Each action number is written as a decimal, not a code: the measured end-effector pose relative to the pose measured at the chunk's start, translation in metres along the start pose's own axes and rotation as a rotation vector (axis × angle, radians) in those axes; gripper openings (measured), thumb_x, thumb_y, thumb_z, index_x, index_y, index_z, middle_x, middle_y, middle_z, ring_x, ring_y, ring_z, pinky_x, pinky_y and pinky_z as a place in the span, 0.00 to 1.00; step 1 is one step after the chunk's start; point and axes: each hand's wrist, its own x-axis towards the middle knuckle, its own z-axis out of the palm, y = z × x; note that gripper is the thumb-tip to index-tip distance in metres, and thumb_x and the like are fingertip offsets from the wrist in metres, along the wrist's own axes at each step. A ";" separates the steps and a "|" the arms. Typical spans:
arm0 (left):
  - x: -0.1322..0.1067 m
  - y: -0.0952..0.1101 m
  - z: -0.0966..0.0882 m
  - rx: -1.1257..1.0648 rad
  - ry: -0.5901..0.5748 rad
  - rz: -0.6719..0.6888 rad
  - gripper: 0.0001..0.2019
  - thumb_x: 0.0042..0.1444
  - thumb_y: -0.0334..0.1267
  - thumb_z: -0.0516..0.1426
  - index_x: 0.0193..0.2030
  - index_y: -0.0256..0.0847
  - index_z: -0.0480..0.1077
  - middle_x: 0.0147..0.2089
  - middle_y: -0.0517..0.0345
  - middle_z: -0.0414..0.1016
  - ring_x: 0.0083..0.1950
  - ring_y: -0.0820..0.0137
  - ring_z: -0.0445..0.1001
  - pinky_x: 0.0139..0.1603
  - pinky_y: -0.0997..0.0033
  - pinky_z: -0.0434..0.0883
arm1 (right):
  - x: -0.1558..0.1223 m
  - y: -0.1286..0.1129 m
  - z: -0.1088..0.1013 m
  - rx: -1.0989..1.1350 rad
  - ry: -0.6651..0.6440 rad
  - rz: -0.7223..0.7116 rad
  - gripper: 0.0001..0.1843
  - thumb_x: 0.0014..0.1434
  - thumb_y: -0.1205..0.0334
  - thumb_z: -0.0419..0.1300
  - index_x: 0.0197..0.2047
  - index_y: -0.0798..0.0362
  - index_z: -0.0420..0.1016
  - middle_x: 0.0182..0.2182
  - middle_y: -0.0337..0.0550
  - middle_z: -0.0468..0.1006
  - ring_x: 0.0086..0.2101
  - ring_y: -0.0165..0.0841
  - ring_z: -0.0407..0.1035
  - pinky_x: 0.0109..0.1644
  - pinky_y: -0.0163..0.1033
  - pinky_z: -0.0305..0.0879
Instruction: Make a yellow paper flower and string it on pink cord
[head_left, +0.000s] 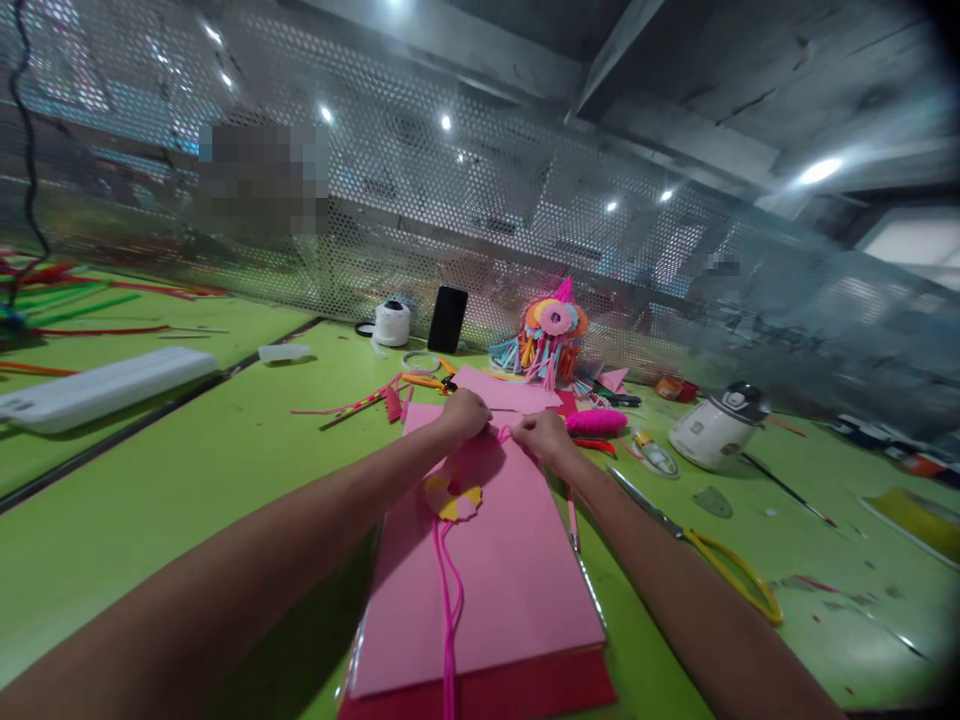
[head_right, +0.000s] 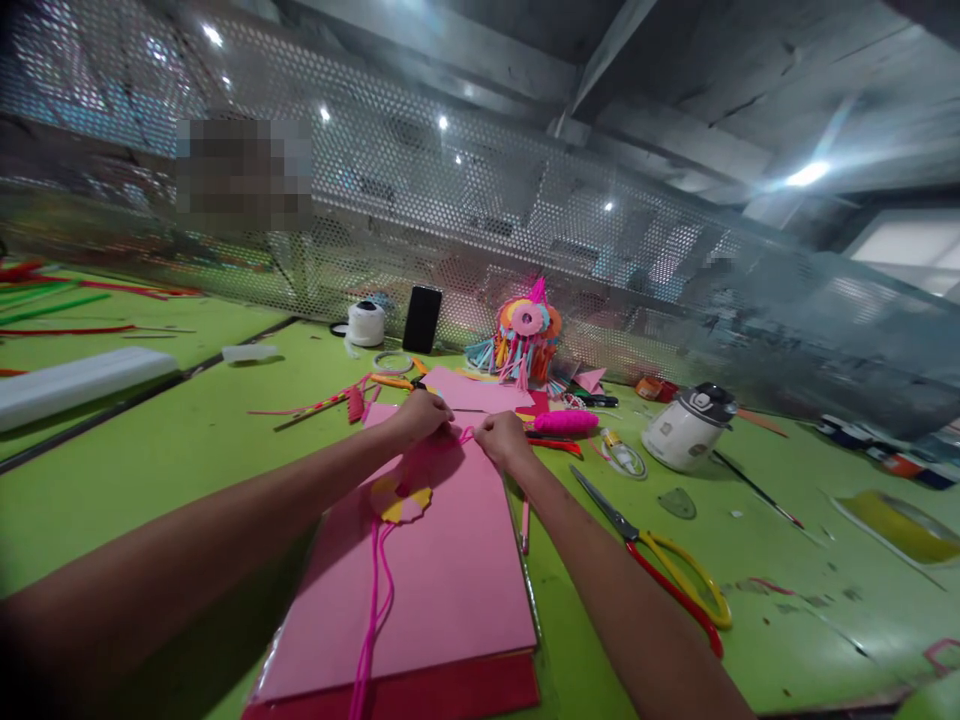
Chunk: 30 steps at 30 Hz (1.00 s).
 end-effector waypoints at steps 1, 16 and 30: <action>-0.001 0.001 0.000 0.028 -0.012 -0.008 0.16 0.59 0.41 0.54 0.52 0.38 0.66 0.52 0.49 0.69 0.48 0.64 0.71 0.46 0.58 0.71 | 0.000 0.000 0.000 -0.006 0.019 0.009 0.11 0.47 0.66 0.57 0.18 0.59 0.77 0.14 0.41 0.72 0.22 0.30 0.66 0.24 0.31 0.54; -0.030 0.007 0.004 0.285 0.130 0.206 0.11 0.46 0.26 0.52 0.32 0.35 0.76 0.32 0.49 0.79 0.33 0.67 0.74 0.35 0.72 0.66 | -0.007 -0.001 -0.010 -0.037 -0.051 0.086 0.10 0.40 0.73 0.57 0.12 0.57 0.71 0.09 0.37 0.65 0.17 0.26 0.62 0.21 0.30 0.50; -0.029 0.006 0.010 0.265 0.111 0.202 0.12 0.47 0.27 0.52 0.31 0.35 0.77 0.28 0.50 0.79 0.31 0.68 0.75 0.34 0.73 0.67 | 0.013 0.009 0.006 -0.061 0.017 0.037 0.09 0.41 0.72 0.56 0.14 0.58 0.71 0.10 0.36 0.64 0.18 0.26 0.61 0.23 0.31 0.49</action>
